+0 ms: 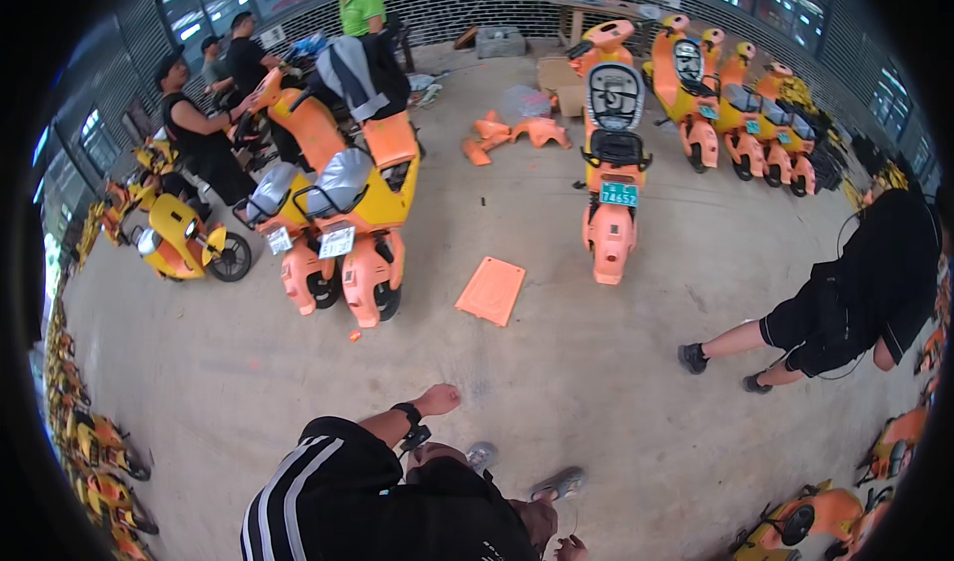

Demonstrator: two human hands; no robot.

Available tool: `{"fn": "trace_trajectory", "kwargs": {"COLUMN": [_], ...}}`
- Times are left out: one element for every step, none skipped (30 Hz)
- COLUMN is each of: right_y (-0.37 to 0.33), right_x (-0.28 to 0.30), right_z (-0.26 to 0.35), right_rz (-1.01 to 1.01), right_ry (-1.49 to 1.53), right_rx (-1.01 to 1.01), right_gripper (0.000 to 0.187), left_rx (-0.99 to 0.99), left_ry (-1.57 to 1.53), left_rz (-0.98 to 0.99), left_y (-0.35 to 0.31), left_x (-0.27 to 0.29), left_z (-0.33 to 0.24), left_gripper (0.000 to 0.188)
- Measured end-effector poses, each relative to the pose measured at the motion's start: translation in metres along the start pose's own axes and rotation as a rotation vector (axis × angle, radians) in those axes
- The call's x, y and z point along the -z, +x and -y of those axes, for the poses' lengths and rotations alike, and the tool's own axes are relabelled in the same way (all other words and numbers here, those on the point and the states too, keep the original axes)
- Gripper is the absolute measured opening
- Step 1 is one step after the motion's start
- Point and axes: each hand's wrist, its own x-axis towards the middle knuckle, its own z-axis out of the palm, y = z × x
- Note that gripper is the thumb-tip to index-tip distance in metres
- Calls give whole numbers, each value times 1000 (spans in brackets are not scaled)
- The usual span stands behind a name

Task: The person walks through a warehouse of scooters, picks up a small orange panel, and then assists a coworker by holding a scooter component while the coworker uses a power drill to secure it.

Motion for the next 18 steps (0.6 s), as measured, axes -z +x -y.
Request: {"fn": "trace_trajectory", "kwargs": {"right_y": [4, 7, 39, 45, 45, 55, 61, 72, 74, 63, 57, 60, 57, 61, 75, 107, 125, 132], "right_x": [5, 17, 39, 30, 44, 59, 74, 88, 105, 128, 150, 152, 160, 172, 193, 206, 213, 227], "right_z": [0, -5, -35, -15, 3, 20, 36, 26, 30, 48, 67, 62, 46, 43, 26, 9, 23, 55], "right_rz": [-47, -124, 0, -168, -110, -75, -119, -231, -290, -349, -381, -317, -253, -110, 23, -65, -48, -122], "right_ry": [46, 118, -440, -8, 81, -2, -40, -52, -21, -3, 16, -325, -684, -670, -637, -498, -564, -317], "right_rx": [-75, -220, 232, -63, -45, -2, 51, 83, 28, -104, -226, -236, -277, -442, -627, -628, -333, -526], "right_gripper": [34, 27, 23, 21, 23, 23, 23, 21, 22, 25, 29, 31, 33, 33, 34, 32, 31, 33], "left_rx": [-291, -231, -209, -185, -277, -40, 54, 202, 587, 512, 456, -83, -156, -321, -229, -276, -497, -538], "left_ry": [292, 296, 326, 538, 691, 783, 553, 762, 350, 372, 394, 786, 731, 908, 947, 697, 447, 362], "left_rz": [119, 120, 168, 276, 504, 683, 109, 485, 433, 543, 637, 598, 452, 766, 765, 364, 129, 271], "left_y": [15, 20, 24, 33, 25, 19, -2, 34, 54, 93, 124, 171, 188, 223, 259, 282, 304, 315], "left_x": [-9, -25, -36, -43, -53, -66, -66, -88, -92, -101, -102, -125, -143, -149, -169, -189, -200, -205], "left_z": [2, 15, 22, 44, 62, 76, 17, 48, 29, -12, -82, -92, -184, -218, -277, -348, -377, -428], "left_gripper": [24, 23, 23, 23, 24, 26, 31, 35, 32, 33, 35, 37, 36, 36, 33, 27, 21, 21]}}
